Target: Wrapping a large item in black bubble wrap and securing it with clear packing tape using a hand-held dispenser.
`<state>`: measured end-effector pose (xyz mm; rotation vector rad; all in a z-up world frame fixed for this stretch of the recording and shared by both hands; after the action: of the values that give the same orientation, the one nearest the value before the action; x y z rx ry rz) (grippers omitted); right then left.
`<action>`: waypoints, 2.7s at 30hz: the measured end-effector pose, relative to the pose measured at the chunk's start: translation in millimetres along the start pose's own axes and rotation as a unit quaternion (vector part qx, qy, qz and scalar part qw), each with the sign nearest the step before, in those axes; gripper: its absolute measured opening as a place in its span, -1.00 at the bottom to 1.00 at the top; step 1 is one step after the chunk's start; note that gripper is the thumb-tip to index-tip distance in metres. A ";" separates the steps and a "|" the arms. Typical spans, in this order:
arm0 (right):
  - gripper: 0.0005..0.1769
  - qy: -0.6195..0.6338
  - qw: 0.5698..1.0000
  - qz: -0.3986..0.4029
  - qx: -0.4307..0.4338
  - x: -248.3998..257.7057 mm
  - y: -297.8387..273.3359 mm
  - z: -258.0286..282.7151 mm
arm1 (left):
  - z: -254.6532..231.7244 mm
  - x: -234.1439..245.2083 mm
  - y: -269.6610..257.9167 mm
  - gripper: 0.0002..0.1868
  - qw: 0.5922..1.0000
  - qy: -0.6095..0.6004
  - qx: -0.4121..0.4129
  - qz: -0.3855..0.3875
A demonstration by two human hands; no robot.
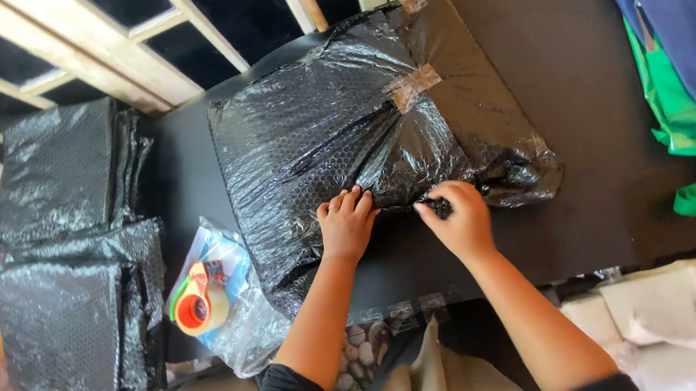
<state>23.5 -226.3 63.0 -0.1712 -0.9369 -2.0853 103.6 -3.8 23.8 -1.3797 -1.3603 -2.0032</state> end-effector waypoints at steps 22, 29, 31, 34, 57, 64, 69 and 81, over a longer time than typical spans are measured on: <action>-0.68 -0.114 0.803 0.221 -0.542 15.7 -237.1 -16.8 | 11.1 3.2 3.8 -0.52 0.997 -0.017 -0.066 -0.031; -0.88 -0.072 0.878 0.114 -0.460 37.6 -190.1 25.9 | 12.6 3.1 3.9 -0.52 0.998 -0.021 -0.053 -0.008; -0.82 0.040 0.917 0.009 -0.396 24.3 -172.9 15.2 | 11.4 8.3 5.7 -0.54 0.998 -0.032 -0.047 0.000; -0.73 0.084 0.933 0.001 -0.349 -13.3 -126.5 4.3 | 11.6 6.8 5.0 -0.53 0.998 -0.032 -0.045 0.008; -0.83 0.118 0.917 -0.084 -0.373 -103.4 -57.4 -12.8 | -5.9 27.6 19.5 -0.32 0.998 -0.045 -0.011 0.046; -0.79 0.112 0.925 -0.036 -0.361 -98.0 -57.5 -25.2 | -0.8 13.6 14.6 -0.46 1.000 -0.024 -0.003 0.014; -0.70 0.090 0.928 -0.007 -0.362 -83.5 -47.6 -18.1 | -2.4 22.0 17.7 -0.50 0.999 -0.046 0.020 0.017; -0.53 -0.082 0.908 0.007 -0.410 -68.0 -45.2 0.3 | -3.1 16.6 20.1 -0.60 0.994 -0.065 0.080 0.029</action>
<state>34.6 -165.7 9.3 -0.7913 -0.0840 -2.3567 108.7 -12.4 48.1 -1.4803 -1.4842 -1.7526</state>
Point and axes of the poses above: each hand's wrist, its own y-axis towards the middle knuckle, its own x-axis out of the back of the hand, z = x × y, the point moved 2 cm from there along y, towards the middle knuckle, and after that the axes turned 5 degrees about -z, right-handed, at the moved point
